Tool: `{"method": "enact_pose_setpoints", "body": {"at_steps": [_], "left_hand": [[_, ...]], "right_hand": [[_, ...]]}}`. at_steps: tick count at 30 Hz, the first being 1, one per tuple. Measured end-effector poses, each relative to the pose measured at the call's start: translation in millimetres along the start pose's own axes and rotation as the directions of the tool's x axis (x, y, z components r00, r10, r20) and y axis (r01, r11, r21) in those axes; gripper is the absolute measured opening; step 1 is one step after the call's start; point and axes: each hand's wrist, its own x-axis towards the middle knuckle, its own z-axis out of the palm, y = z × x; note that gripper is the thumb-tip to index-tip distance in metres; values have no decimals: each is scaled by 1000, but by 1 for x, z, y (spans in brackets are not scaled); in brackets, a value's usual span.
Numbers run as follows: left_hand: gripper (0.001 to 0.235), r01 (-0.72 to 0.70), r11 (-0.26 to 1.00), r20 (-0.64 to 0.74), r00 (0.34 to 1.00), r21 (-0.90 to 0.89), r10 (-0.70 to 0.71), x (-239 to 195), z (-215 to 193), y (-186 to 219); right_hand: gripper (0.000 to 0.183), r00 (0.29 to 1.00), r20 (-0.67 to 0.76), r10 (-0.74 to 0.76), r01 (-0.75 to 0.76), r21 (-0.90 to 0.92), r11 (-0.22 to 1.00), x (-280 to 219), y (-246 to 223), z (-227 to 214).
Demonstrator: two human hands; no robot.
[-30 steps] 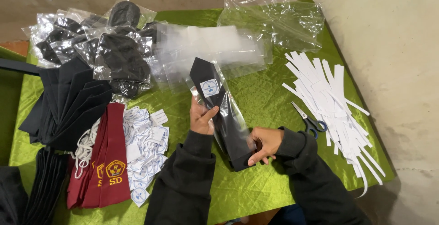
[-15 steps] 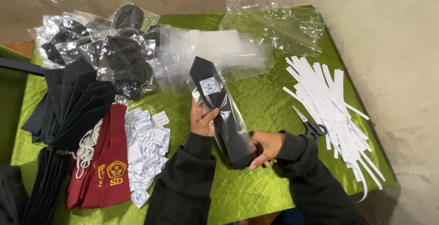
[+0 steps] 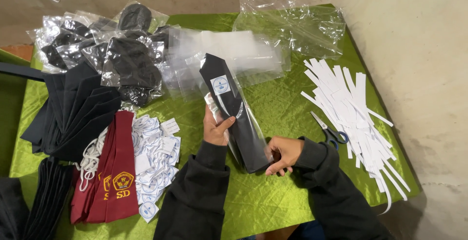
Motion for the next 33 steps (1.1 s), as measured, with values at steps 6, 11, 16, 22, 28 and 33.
{"method": "enact_pose_setpoints", "body": {"at_steps": [6,11,16,22,28,33], "left_hand": [[100,5,1000,-7,1000,29,-4,-1,2,4],[100,17,999,-12,1000,49,-17,-1,1,1],[105,59,998,-1,998,3,-59,1,-4,-2],[107,89,996,17,996,-5,-89,-8,11,-9],[69,106,994,-173,979,-25,-109,-3,17,9],[35,137,991,-484,866,-6,-123,5,18,25]], "right_hand": [[22,998,-22,-56,56,21,998,4,1,-1],[22,996,-15,-85,85,32,996,3,7,-4],[23,993,-61,-98,105,113,988,3,-1,-8],[24,885,-319,-339,368,31,929,21,-13,-11],[17,836,-471,-281,341,44,939,30,57,-22],[13,761,-601,-243,354,72,932,22,52,-36]]}}
